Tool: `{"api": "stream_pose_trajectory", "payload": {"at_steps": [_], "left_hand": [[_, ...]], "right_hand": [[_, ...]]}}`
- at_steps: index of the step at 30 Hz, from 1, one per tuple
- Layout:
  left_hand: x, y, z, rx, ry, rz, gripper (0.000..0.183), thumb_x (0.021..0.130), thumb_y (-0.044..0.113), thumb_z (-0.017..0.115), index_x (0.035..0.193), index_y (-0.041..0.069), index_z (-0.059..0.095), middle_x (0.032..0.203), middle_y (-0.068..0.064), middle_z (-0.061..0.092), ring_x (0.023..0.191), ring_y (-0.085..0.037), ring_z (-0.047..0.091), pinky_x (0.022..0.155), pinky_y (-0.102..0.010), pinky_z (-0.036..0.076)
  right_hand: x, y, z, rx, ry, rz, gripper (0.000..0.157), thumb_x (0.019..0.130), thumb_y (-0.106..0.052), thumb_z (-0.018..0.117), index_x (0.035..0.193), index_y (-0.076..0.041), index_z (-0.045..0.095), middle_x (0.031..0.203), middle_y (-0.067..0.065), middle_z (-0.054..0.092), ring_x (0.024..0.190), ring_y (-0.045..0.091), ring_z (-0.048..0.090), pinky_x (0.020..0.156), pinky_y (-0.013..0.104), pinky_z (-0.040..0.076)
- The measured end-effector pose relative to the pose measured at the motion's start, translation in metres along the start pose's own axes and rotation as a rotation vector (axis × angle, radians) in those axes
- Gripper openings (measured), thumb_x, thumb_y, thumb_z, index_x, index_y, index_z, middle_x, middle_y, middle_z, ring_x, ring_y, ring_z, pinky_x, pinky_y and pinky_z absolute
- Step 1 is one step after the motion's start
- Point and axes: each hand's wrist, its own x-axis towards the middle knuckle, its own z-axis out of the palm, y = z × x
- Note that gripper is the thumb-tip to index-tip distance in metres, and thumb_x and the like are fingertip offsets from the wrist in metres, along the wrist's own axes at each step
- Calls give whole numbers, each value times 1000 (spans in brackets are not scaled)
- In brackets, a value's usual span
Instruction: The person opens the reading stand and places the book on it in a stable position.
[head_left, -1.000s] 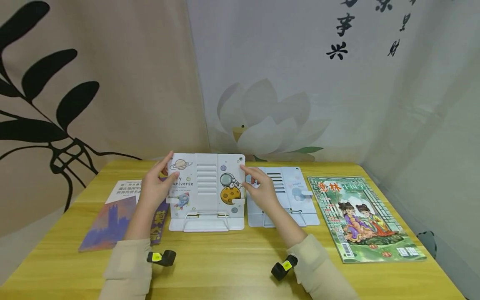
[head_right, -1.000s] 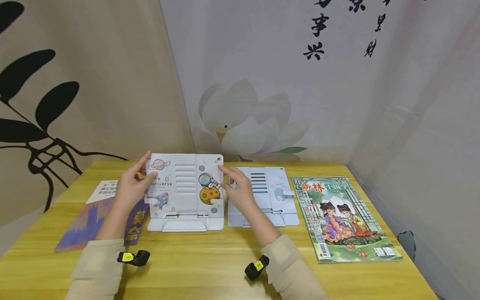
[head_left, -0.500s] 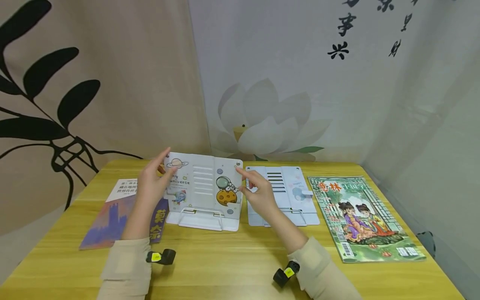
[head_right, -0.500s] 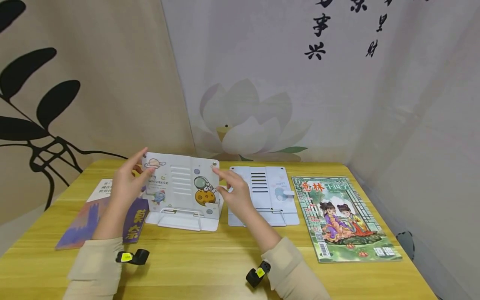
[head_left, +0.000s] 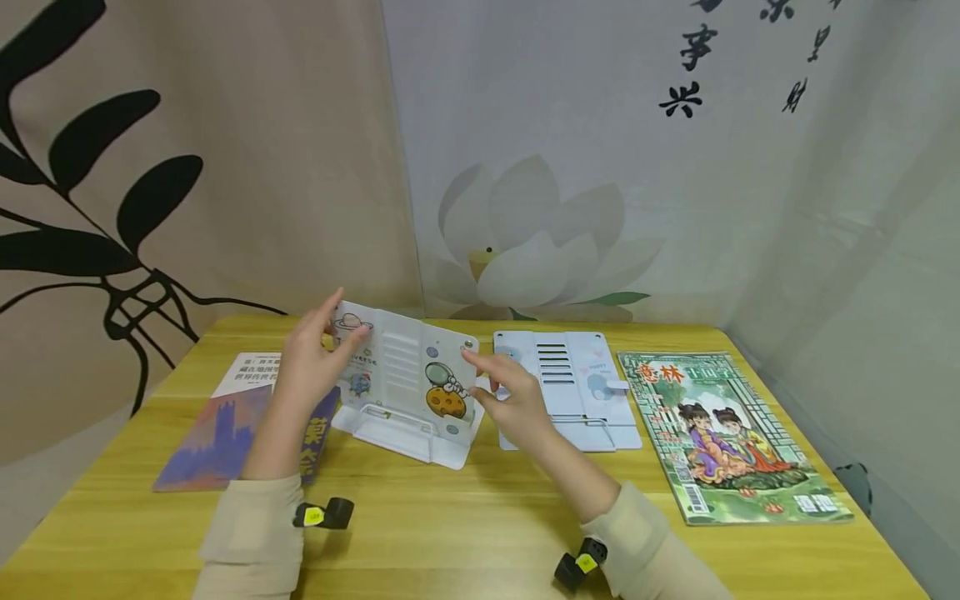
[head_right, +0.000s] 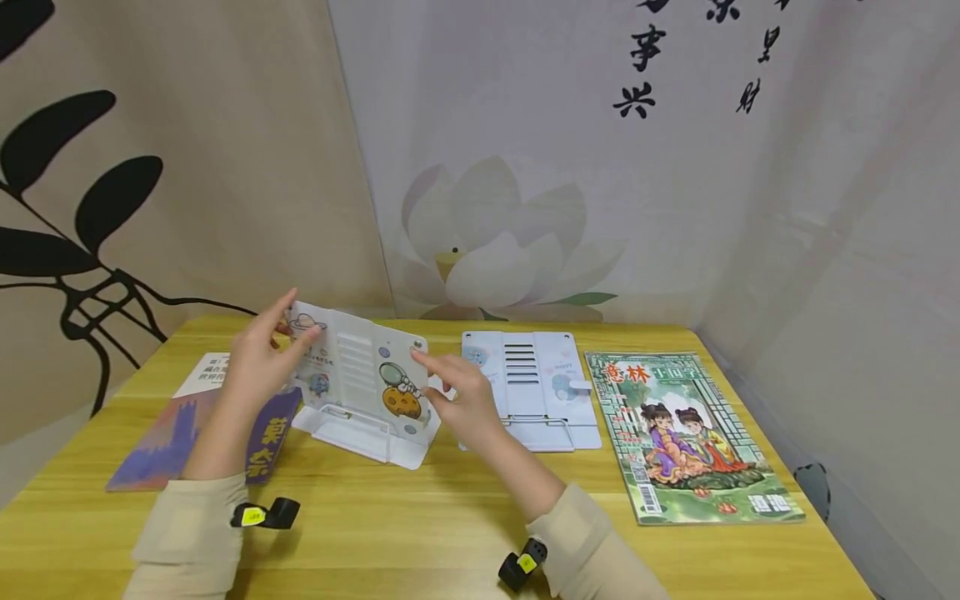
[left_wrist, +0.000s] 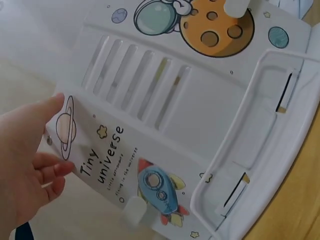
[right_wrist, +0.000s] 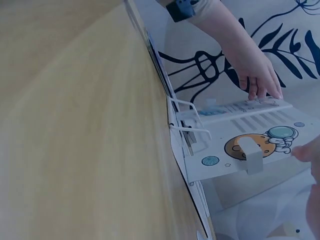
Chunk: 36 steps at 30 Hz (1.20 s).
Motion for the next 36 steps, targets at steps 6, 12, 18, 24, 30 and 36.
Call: {"api": "stream_pose_trajectory", "payload": {"at_steps": [6, 12, 18, 24, 30, 36], "left_hand": [[1, 4, -2, -22, -40, -60, 73, 94, 47, 58, 152, 14, 29, 114, -23, 55, 105, -39, 48, 76, -53, 43], [2, 13, 1, -67, -118, -69, 71, 96, 50, 50, 153, 17, 23, 153, -21, 21, 136, -48, 19, 98, -72, 20], [1, 24, 12, -114, -179, -44, 71, 96, 49, 52, 153, 16, 25, 153, -22, 21, 138, -46, 17, 99, -71, 19], [-1, 33, 15, -178, -225, -77, 70, 95, 48, 54, 152, 18, 27, 151, -21, 27, 127, -51, 36, 96, -66, 32], [-2, 41, 12, -213, -271, -125, 70, 93, 51, 55, 151, 21, 29, 152, -20, 26, 125, -52, 38, 93, -67, 35], [-1, 38, 7, -396, -311, -141, 63, 95, 34, 59, 148, 16, 31, 153, -15, 25, 139, -35, 22, 107, -55, 26]], "right_hand": [[-3, -6, 7, -26, -14, -109, 52, 72, 11, 77, 121, -4, 65, 87, 3, 64, 67, 19, 49, 63, 33, 43], [-5, -22, 19, -94, -14, -241, 54, 69, 10, 77, 119, -5, 65, 83, 1, 62, 68, 16, 51, 67, 26, 43], [-7, -36, 30, -193, -14, -285, 57, 67, 8, 78, 120, -6, 63, 86, 1, 64, 74, 13, 56, 70, 25, 44], [-7, -44, 38, -296, 10, -298, 57, 66, 5, 79, 121, -7, 63, 90, 0, 65, 78, 14, 60, 68, 25, 44], [-4, -50, 48, -411, 37, -311, 59, 65, 1, 81, 121, -9, 64, 89, -2, 65, 73, 12, 59, 61, 20, 40], [-1, -56, 57, -463, 5, -327, 55, 67, -2, 82, 119, -13, 67, 91, -5, 67, 74, 10, 59, 61, 18, 39]]}}
